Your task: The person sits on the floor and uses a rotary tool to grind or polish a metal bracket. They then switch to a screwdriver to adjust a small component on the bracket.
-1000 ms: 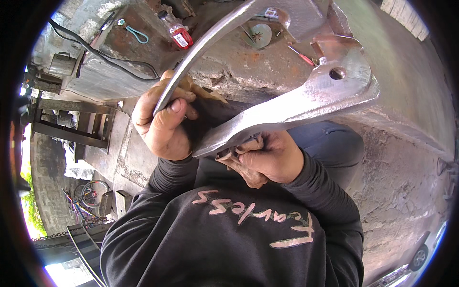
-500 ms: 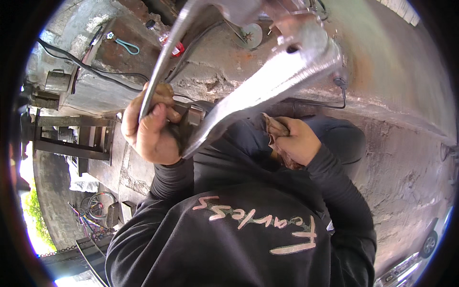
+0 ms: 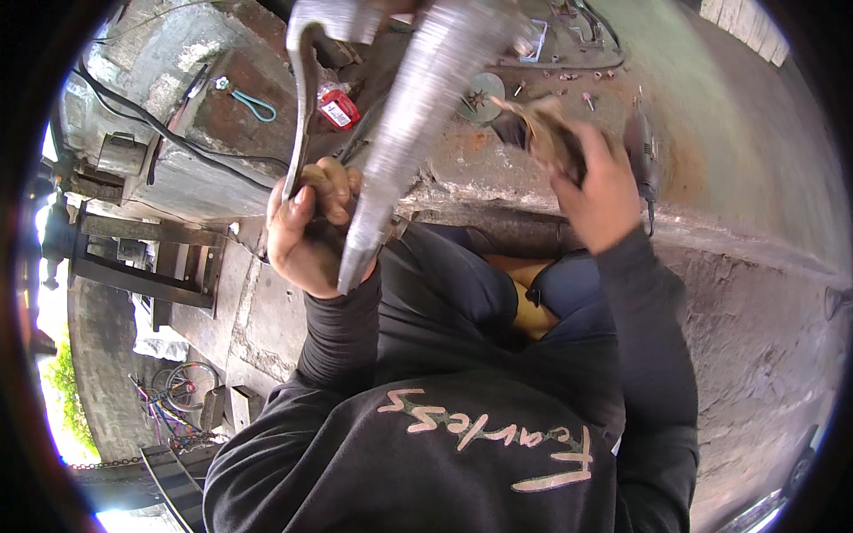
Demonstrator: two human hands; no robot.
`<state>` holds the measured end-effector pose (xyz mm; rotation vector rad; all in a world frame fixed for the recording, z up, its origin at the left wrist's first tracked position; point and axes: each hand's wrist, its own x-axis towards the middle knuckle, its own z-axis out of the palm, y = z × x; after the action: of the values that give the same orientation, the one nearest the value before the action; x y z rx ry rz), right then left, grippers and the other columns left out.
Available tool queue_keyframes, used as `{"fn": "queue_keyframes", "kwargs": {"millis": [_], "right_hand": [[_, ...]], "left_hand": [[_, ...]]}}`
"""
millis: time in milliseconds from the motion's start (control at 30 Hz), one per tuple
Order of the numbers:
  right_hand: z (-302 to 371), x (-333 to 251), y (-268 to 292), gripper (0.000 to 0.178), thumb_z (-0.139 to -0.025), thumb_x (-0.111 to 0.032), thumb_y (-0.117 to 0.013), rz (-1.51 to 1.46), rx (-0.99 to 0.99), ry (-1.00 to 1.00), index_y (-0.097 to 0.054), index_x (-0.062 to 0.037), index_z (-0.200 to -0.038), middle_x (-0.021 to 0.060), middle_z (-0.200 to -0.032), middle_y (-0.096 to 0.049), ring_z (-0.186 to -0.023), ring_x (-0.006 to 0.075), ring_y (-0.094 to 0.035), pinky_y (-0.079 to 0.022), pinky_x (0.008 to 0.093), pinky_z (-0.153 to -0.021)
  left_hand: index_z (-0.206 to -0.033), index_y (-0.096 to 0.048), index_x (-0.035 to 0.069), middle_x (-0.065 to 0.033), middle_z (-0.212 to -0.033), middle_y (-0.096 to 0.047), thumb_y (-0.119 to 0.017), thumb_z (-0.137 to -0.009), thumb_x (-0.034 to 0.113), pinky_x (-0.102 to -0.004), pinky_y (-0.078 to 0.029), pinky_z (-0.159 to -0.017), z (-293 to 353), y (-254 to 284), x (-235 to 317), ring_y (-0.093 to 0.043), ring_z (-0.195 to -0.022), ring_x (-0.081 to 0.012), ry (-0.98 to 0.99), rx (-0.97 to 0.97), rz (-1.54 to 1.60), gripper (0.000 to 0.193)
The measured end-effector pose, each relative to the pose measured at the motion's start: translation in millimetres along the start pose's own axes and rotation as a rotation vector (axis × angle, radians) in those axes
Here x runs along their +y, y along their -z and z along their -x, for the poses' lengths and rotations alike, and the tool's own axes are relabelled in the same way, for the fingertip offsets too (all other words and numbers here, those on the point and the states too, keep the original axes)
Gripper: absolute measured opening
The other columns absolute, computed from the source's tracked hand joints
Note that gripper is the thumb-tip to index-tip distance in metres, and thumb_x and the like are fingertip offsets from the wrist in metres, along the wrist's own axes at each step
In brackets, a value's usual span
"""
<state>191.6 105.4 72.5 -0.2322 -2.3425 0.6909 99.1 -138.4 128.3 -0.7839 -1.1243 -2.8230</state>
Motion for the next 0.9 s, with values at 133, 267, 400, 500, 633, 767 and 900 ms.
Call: {"fn": "queue_keyframes", "kwargs": {"millis": [133, 267, 400, 500, 633, 767, 900], "right_hand": [[-27, -8, -10, 0.053, -0.083, -0.03, -0.068, 0.08, -0.17, -0.018, -0.051, -0.0043, -0.127, 0.0181, -0.12, -0.054, -0.112, 0.0326, -0.052, -0.041, 0.0388, -0.095], [-18, -43, -18, 0.058, -0.09, -0.041, -0.057, -0.704, -0.203, 0.013, -0.048, -0.0006, -0.131, 0.0157, -0.123, -0.052, -0.113, 0.0251, -0.051, -0.039, 0.035, -0.097], [-17, -70, -5, 0.061, -0.094, -0.043, -0.05, -1.001, -0.208, 0.085, -0.042, 0.0028, -0.134, 0.0152, -0.121, -0.052, -0.114, 0.0223, -0.048, -0.036, 0.0329, -0.098], [-26, -82, 8, 0.061, -0.094, -0.045, -0.048, -1.088, -0.176, 0.138, -0.044, 0.0027, -0.131, 0.0148, -0.116, -0.054, -0.107, 0.0216, -0.05, -0.038, 0.0323, -0.091], [-33, -102, 22, 0.061, -0.093, -0.048, -0.046, -1.392, -0.219, -0.117, -0.047, 0.0026, -0.128, 0.0143, -0.11, -0.057, -0.097, 0.0206, -0.053, -0.04, 0.0314, -0.082], [-35, -124, 33, 0.062, -0.093, -0.051, -0.044, -1.7, -0.195, -0.28, -0.05, 0.0026, -0.124, 0.0137, -0.103, -0.06, -0.088, 0.0196, -0.056, -0.043, 0.0306, -0.073], [-32, -138, 41, 0.063, -0.093, -0.054, -0.042, -1.85, -0.132, -0.36, -0.052, 0.0025, -0.12, 0.0132, -0.097, -0.063, -0.078, 0.0186, -0.059, -0.045, 0.0298, -0.064]], "left_hand": [[-0.079, -0.058, 0.0, -0.0068, -0.064, -0.053, -0.056, -0.077, 0.013, -0.0305, -0.039, -0.067, -8, 9, -16, -0.048, -0.065, -0.0163, 0.153, -0.057, 0.295, 0.013], [-0.083, -0.062, 0.01, 0.0053, -0.06, -0.053, -0.058, -0.084, 0.023, -0.0275, -0.036, -0.076, -17, 13, -34, -0.046, -0.071, -0.0093, 0.311, -0.246, 0.519, 0.013], [-0.079, -0.06, 0.011, 0.0072, -0.058, -0.053, -0.058, -0.084, 0.022, -0.0253, -0.036, -0.074, -19, 11, -47, -0.044, -0.072, -0.0082, 0.472, -0.442, 0.659, 0.012], [-0.075, -0.057, 0.016, 0.01, -0.054, -0.049, -0.059, -0.083, 0.026, -0.0237, -0.036, -0.067, -8, 3, -48, -0.042, -0.065, -0.0061, 0.597, -0.378, 0.67, 0.013], [-0.077, -0.055, 0.018, 0.0118, -0.05, -0.044, -0.059, -0.083, 0.029, -0.0248, -0.036, -0.064, 31, -20, -49, -0.04, -0.059, -0.005, 0.815, -0.196, 0.839, 0.013], [-0.077, -0.054, 0.016, 0.0102, -0.049, -0.04, -0.059, -0.079, 0.026, -0.0267, -0.035, -0.061, 55, -31, -47, -0.038, -0.055, -0.0067, 0.989, -0.165, 0.784, 0.012], [-0.075, -0.058, 0.012, 0.0081, -0.049, -0.039, -0.059, -0.074, 0.023, -0.0285, -0.035, -0.061, 74, -33, -46, -0.04, -0.056, -0.0089, 1.141, -0.027, 0.85, 0.01]]}}
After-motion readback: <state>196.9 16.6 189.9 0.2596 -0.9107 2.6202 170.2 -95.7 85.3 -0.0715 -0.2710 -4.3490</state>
